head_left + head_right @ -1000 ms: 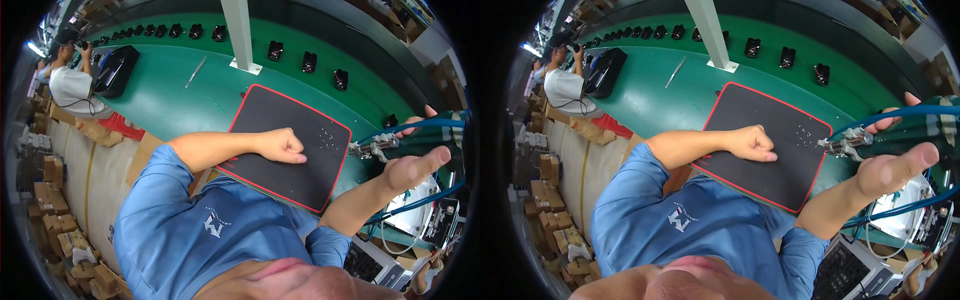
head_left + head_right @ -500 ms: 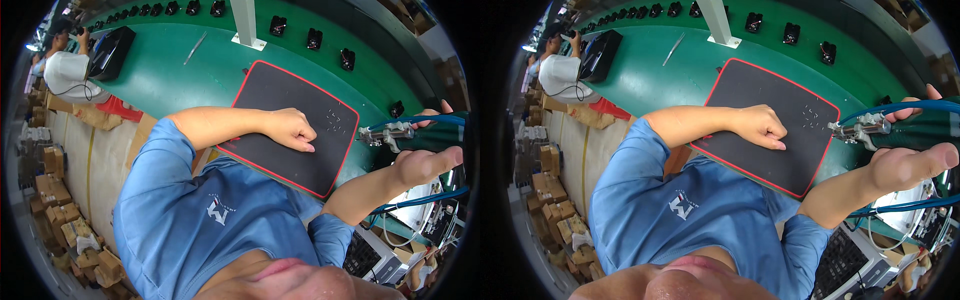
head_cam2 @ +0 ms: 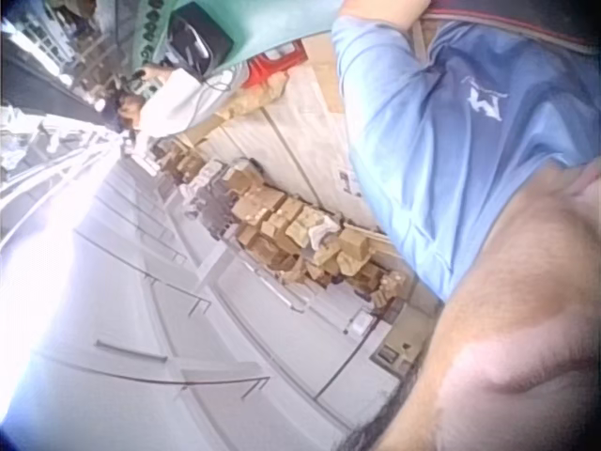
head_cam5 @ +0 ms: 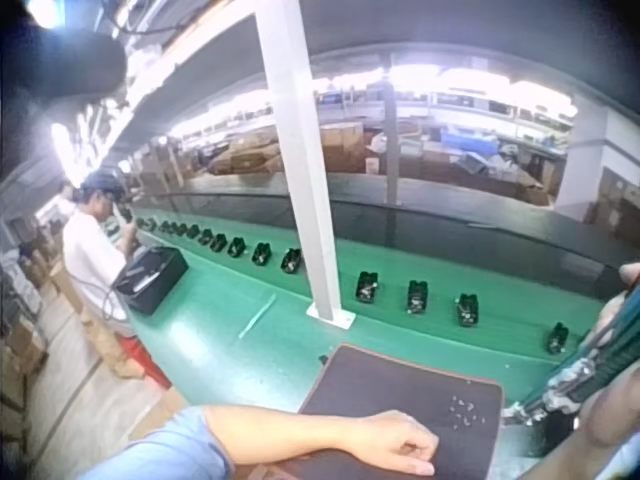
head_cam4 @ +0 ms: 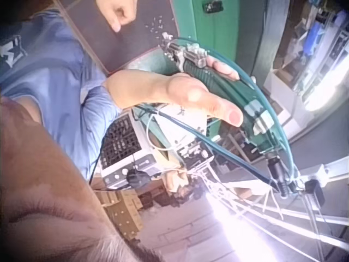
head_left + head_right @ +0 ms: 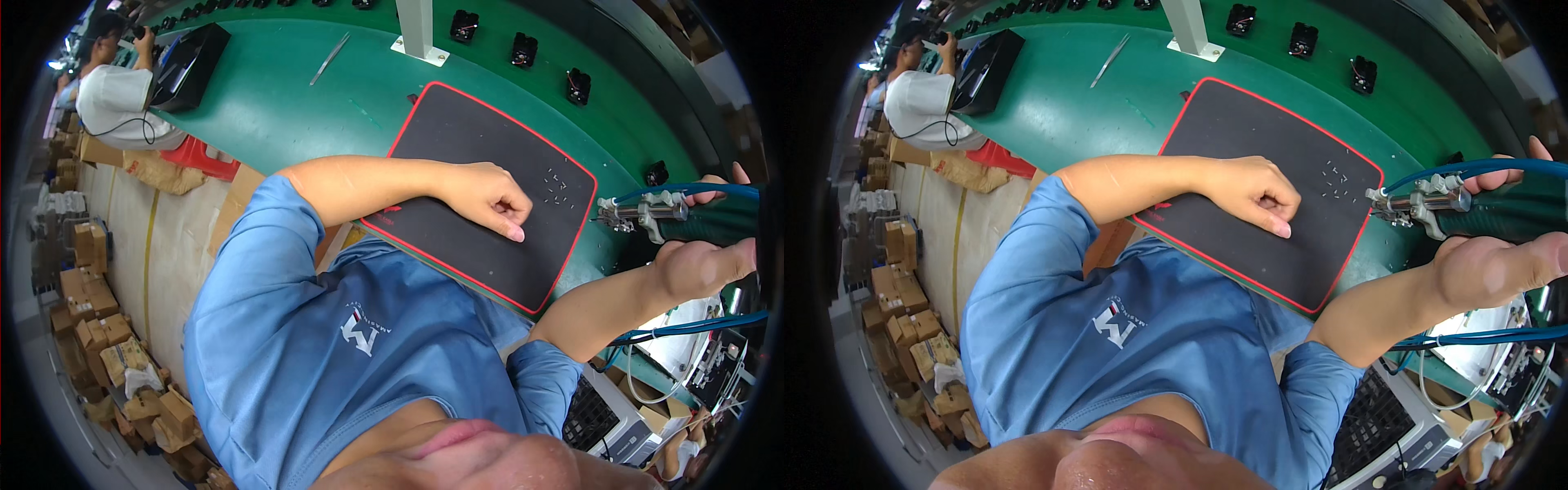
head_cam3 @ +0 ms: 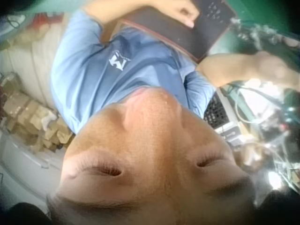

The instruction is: The person assembles electronic components by securing them with screws using a pneumatic screwdriver.

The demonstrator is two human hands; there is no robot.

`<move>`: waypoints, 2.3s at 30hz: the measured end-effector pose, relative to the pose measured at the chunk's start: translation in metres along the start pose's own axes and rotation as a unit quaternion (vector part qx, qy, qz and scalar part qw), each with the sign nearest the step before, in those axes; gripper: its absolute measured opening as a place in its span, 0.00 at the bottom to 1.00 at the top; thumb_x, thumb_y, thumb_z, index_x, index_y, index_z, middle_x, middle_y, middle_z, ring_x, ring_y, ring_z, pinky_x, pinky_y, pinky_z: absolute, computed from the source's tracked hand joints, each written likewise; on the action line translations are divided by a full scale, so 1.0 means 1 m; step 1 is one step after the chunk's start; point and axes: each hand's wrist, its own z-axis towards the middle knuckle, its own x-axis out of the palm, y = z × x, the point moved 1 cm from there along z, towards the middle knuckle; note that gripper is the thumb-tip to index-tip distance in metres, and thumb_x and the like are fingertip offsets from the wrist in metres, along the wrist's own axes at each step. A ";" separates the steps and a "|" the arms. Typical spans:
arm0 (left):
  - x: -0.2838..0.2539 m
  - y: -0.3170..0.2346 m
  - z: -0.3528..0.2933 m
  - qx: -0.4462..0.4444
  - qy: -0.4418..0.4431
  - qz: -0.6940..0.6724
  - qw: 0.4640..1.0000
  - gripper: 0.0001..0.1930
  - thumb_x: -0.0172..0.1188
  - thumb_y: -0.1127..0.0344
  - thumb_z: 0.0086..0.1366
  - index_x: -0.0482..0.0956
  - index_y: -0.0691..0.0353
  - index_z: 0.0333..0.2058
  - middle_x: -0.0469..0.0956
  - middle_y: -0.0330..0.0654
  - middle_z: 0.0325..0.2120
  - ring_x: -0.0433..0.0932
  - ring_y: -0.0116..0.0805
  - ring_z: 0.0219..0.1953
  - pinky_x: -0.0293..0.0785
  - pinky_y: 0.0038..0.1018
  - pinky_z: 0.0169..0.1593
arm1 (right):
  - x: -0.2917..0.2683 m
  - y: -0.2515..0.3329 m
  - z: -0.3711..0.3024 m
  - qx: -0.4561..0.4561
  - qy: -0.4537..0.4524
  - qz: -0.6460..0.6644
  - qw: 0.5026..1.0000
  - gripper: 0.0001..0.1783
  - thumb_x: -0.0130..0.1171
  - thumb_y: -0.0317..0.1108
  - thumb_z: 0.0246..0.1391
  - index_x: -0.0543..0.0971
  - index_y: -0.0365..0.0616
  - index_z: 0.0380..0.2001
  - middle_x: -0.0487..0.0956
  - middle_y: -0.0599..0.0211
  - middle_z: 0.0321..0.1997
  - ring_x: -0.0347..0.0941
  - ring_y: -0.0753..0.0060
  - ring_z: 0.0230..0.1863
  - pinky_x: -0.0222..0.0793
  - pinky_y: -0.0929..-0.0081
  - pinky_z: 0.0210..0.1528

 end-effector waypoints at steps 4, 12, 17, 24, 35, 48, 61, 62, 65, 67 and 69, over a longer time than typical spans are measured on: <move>-0.037 -0.036 -0.024 -0.029 0.033 -0.125 0.991 0.11 0.65 0.62 0.68 0.77 0.62 0.32 0.72 0.36 0.26 0.70 0.29 0.28 0.67 0.27 0.33 | 0.000 -0.005 0.000 -0.003 0.000 -0.024 1.000 0.43 0.31 0.63 0.69 0.73 0.26 0.53 0.74 0.59 0.29 0.69 0.71 0.31 0.68 0.77 0.36; -0.132 -0.017 -0.202 -0.231 -0.184 0.207 0.933 0.05 0.66 0.69 0.64 0.79 0.62 0.35 0.77 0.39 0.35 0.77 0.36 0.40 0.73 0.30 0.47 | 0.014 0.008 0.003 -0.012 0.029 0.096 0.995 0.41 0.31 0.71 0.69 0.68 0.37 0.42 0.66 0.71 0.23 0.62 0.81 0.20 0.57 0.87 0.20; -0.126 -0.006 -0.227 -0.291 -0.158 0.260 0.907 0.10 0.70 0.69 0.59 0.82 0.59 0.39 0.78 0.36 0.40 0.73 0.38 0.50 0.69 0.33 0.55 | 0.013 0.012 0.000 0.009 -0.009 0.103 0.995 0.42 0.33 0.72 0.68 0.69 0.37 0.45 0.66 0.72 0.25 0.63 0.82 0.23 0.58 0.87 0.23; -0.118 0.001 -0.227 -0.261 -0.164 0.297 0.904 0.09 0.71 0.66 0.57 0.82 0.56 0.36 0.77 0.36 0.37 0.71 0.39 0.46 0.67 0.35 0.55 | -0.002 0.004 0.001 0.007 0.003 0.020 1.000 0.41 0.32 0.60 0.70 0.73 0.25 0.53 0.74 0.59 0.30 0.70 0.71 0.31 0.68 0.77 0.36; -0.112 0.000 -0.223 -0.283 -0.150 0.320 0.892 0.05 0.66 0.70 0.63 0.78 0.59 0.35 0.76 0.36 0.36 0.72 0.36 0.43 0.69 0.31 0.53 | -0.009 0.001 -0.001 -0.011 -0.013 0.017 1.000 0.42 0.31 0.61 0.70 0.72 0.26 0.54 0.75 0.63 0.30 0.71 0.74 0.32 0.71 0.76 0.38; -0.161 0.060 -0.277 0.000 -0.655 -0.253 0.712 0.02 0.56 0.73 0.73 0.73 0.62 0.42 0.78 0.43 0.39 0.77 0.32 0.39 0.78 0.28 0.42 | -0.009 -0.006 -0.001 -0.002 -0.003 0.024 1.000 0.41 0.32 0.61 0.71 0.73 0.28 0.56 0.75 0.64 0.31 0.70 0.75 0.32 0.69 0.77 0.37; -0.292 0.112 -0.346 -0.160 -0.734 -0.325 0.575 0.09 0.57 0.64 0.73 0.77 0.64 0.41 0.70 0.37 0.26 0.65 0.28 0.24 0.65 0.25 0.27 | -0.010 -0.015 0.001 -0.013 0.018 0.023 0.999 0.51 0.35 0.74 0.65 0.71 0.27 0.55 0.74 0.63 0.29 0.69 0.77 0.30 0.66 0.81 0.33; -0.296 0.115 -0.342 -0.157 -0.733 -0.325 0.577 0.09 0.57 0.64 0.73 0.77 0.64 0.41 0.70 0.37 0.26 0.65 0.28 0.24 0.65 0.25 0.27 | -0.012 -0.017 0.002 -0.013 0.022 0.032 0.999 0.52 0.36 0.75 0.64 0.71 0.26 0.55 0.73 0.63 0.29 0.68 0.77 0.29 0.66 0.81 0.33; -0.302 0.117 -0.321 -0.394 -0.693 0.053 0.601 0.16 0.67 0.55 0.65 0.81 0.63 0.40 0.78 0.39 0.30 0.74 0.34 0.28 0.73 0.31 0.32 | -0.009 -0.017 0.003 -0.005 0.013 0.032 0.999 0.53 0.37 0.75 0.64 0.70 0.25 0.55 0.73 0.63 0.29 0.68 0.77 0.29 0.65 0.81 0.33; -0.309 0.116 -0.327 -0.450 -0.599 0.281 0.599 0.18 0.71 0.53 0.60 0.84 0.60 0.41 0.84 0.47 0.37 0.82 0.42 0.39 0.78 0.37 0.45 | -0.008 -0.016 0.003 -0.008 0.007 0.034 0.999 0.53 0.37 0.76 0.63 0.69 0.25 0.55 0.73 0.63 0.28 0.68 0.77 0.29 0.65 0.80 0.32; -0.313 0.121 -0.324 -0.510 -0.535 0.346 0.578 0.16 0.71 0.54 0.59 0.86 0.57 0.41 0.85 0.51 0.43 0.83 0.47 0.49 0.76 0.39 0.55 | -0.008 -0.016 0.003 -0.028 -0.018 -0.029 0.999 0.56 0.34 0.80 0.60 0.73 0.26 0.52 0.77 0.59 0.30 0.72 0.77 0.24 0.70 0.82 0.26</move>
